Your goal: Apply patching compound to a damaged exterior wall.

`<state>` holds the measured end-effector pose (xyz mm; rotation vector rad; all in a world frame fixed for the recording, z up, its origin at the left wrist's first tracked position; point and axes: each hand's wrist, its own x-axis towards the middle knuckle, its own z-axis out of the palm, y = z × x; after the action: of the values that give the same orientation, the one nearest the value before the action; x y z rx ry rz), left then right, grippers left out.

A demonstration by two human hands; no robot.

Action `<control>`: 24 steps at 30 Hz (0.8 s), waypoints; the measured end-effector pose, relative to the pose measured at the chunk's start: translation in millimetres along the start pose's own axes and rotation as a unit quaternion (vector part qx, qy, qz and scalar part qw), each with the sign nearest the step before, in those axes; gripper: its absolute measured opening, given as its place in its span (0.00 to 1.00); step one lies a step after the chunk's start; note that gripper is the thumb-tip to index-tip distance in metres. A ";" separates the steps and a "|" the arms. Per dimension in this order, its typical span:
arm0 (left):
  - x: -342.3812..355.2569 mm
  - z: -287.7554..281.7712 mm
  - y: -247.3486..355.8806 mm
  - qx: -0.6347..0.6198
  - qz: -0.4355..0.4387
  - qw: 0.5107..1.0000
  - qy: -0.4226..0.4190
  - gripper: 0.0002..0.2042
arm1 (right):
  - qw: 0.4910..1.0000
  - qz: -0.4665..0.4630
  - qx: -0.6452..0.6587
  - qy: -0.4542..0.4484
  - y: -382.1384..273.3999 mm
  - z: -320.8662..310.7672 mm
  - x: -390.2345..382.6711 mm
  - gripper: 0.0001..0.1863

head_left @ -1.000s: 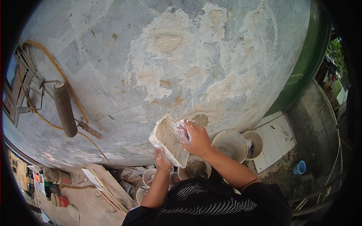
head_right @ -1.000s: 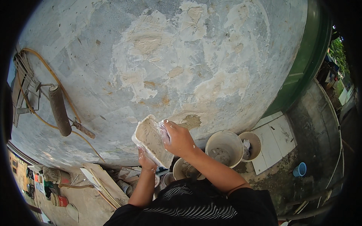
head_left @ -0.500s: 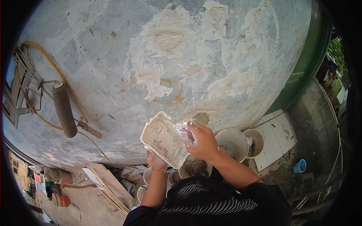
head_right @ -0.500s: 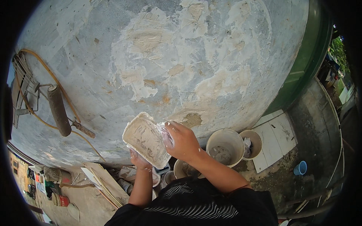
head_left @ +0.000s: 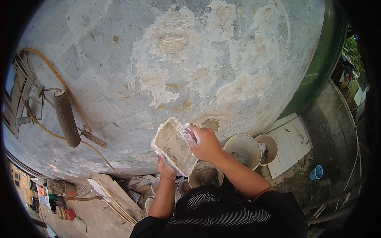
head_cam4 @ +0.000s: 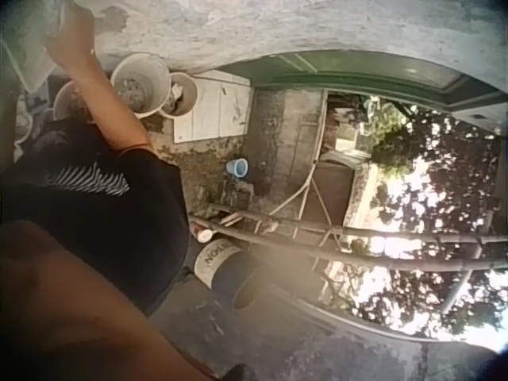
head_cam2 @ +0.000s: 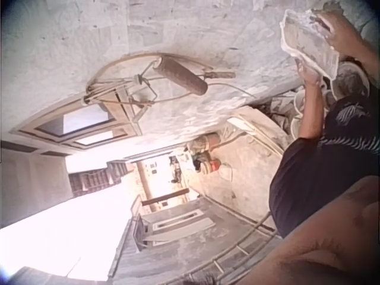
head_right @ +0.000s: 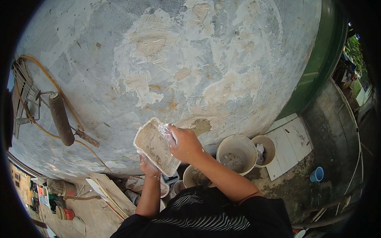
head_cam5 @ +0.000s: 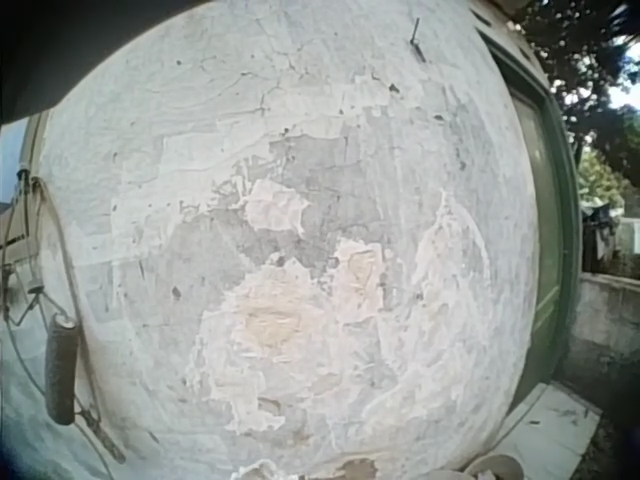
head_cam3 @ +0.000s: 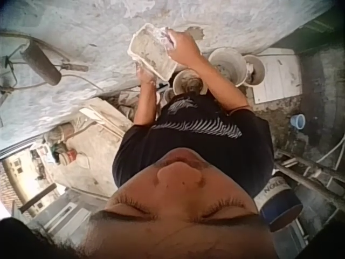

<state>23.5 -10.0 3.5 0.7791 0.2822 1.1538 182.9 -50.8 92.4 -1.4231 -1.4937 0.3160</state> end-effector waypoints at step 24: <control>5.3 -52.8 -10.9 -0.110 0.059 0.987 -0.100 0.32 | 0.985 0.125 0.003 -0.120 -2.0 -4.2 22.8 0.31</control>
<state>2.9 14.2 -40.5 0.7165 -0.0600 1.1836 189.5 -33.6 106.5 -1.6145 -1.5020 0.6681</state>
